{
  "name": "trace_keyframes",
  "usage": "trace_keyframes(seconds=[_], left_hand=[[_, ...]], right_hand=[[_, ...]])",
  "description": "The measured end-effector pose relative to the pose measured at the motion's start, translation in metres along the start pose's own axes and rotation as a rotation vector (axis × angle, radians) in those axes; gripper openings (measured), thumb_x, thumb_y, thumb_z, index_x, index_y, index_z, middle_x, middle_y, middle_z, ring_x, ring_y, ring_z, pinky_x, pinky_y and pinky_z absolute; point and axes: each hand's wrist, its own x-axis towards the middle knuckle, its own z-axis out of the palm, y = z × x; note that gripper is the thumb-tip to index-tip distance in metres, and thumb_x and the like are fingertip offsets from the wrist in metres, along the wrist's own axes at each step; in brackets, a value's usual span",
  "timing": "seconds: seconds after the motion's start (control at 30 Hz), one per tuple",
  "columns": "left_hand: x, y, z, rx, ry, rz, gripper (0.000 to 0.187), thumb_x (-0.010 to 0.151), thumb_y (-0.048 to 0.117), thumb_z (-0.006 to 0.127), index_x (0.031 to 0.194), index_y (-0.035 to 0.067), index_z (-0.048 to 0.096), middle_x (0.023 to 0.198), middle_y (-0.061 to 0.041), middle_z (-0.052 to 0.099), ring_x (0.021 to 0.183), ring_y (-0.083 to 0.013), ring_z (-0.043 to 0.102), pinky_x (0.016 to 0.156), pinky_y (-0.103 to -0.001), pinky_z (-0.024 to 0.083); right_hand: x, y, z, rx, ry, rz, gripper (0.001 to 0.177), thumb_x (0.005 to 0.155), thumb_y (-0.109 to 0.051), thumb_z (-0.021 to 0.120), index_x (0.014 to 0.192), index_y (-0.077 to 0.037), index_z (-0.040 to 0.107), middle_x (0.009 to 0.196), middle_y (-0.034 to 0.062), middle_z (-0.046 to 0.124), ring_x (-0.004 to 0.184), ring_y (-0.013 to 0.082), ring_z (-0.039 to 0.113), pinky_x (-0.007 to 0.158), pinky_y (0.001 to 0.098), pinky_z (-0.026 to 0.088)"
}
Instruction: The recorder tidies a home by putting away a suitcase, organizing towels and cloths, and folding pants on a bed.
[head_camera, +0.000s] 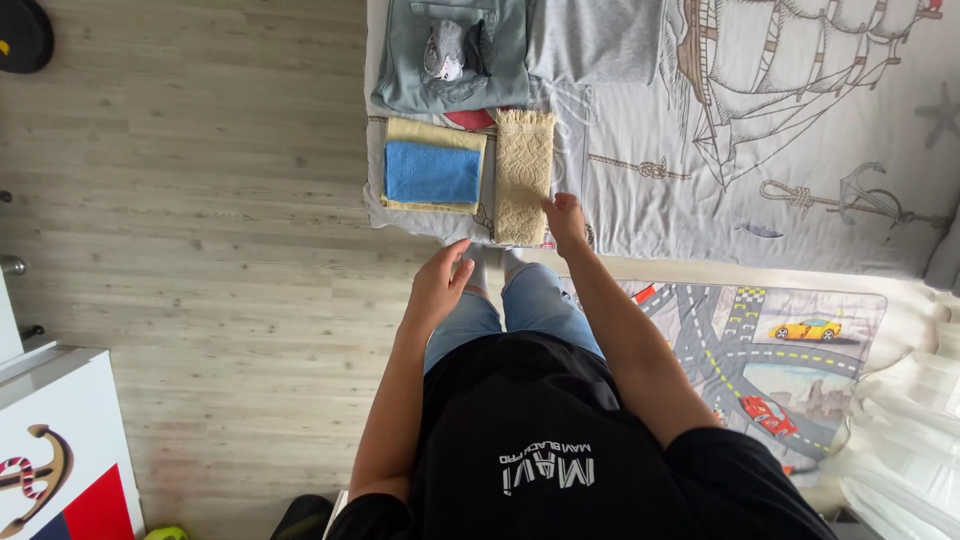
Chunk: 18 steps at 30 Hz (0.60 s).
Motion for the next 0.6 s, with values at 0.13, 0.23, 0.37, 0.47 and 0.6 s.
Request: trace_keyframes(seconds=[0.13,0.23,0.37,0.47,0.6], left_hand=[[0.017,-0.002,-0.003,-0.014,0.024,-0.063,0.037,0.088,0.027,0.05,0.118,0.007,0.051,0.114,-0.012,0.058,0.104,-0.0257,0.057,0.081,-0.034,0.046],[0.022,-0.002,0.005,-0.029,0.007,-0.076,0.039,0.086,0.026,0.052,0.119,0.005,0.05,0.113,-0.013,0.058,0.105,-0.0262,0.056,0.081,-0.034,0.046],[0.031,-0.002,0.016,-0.08,-0.024,-0.102,0.039,0.085,0.026,0.052,0.118,0.005,0.051,0.112,-0.013,0.058,0.102,-0.0242,0.057,0.076,-0.032,0.046],[0.047,-0.003,0.035,-0.199,-0.066,-0.085,0.046,0.084,0.028,0.053,0.121,0.002,0.046,0.11,-0.013,0.057,0.095,-0.0203,0.057,0.068,-0.03,0.047],[0.055,0.028,0.083,-0.399,-0.284,-0.081,0.064,0.078,0.034,0.061,0.125,-0.001,0.036,0.107,-0.011,0.056,0.092,-0.0156,0.056,0.076,-0.027,0.046]], right_hand=[[0.031,-0.011,0.026,-0.234,0.115,0.031,0.054,0.067,-0.028,0.077,0.104,0.004,0.052,0.101,0.0157,0.054,0.087,0.0231,0.054,0.074,0.033,0.047],[0.033,-0.033,0.034,0.034,-0.084,0.308,0.065,0.064,-0.025,0.075,0.112,0.001,0.042,0.096,0.0143,0.059,0.08,0.0227,0.061,0.067,0.0331,0.052],[0.007,-0.057,0.02,0.502,-0.407,0.32,0.052,0.067,-0.021,0.071,0.11,0.005,0.054,0.098,0.0152,0.062,0.078,0.0226,0.064,0.064,0.0338,0.055],[-0.033,-0.076,-0.023,0.686,-0.525,0.243,0.046,0.072,-0.017,0.066,0.113,0.002,0.052,0.101,0.0126,0.06,0.085,0.0211,0.062,0.069,0.0338,0.053],[-0.113,-0.084,-0.108,0.786,-0.523,0.069,0.041,0.078,-0.012,0.061,0.116,-0.004,0.049,0.104,0.0068,0.059,0.096,0.0173,0.056,0.081,0.0329,0.048]])
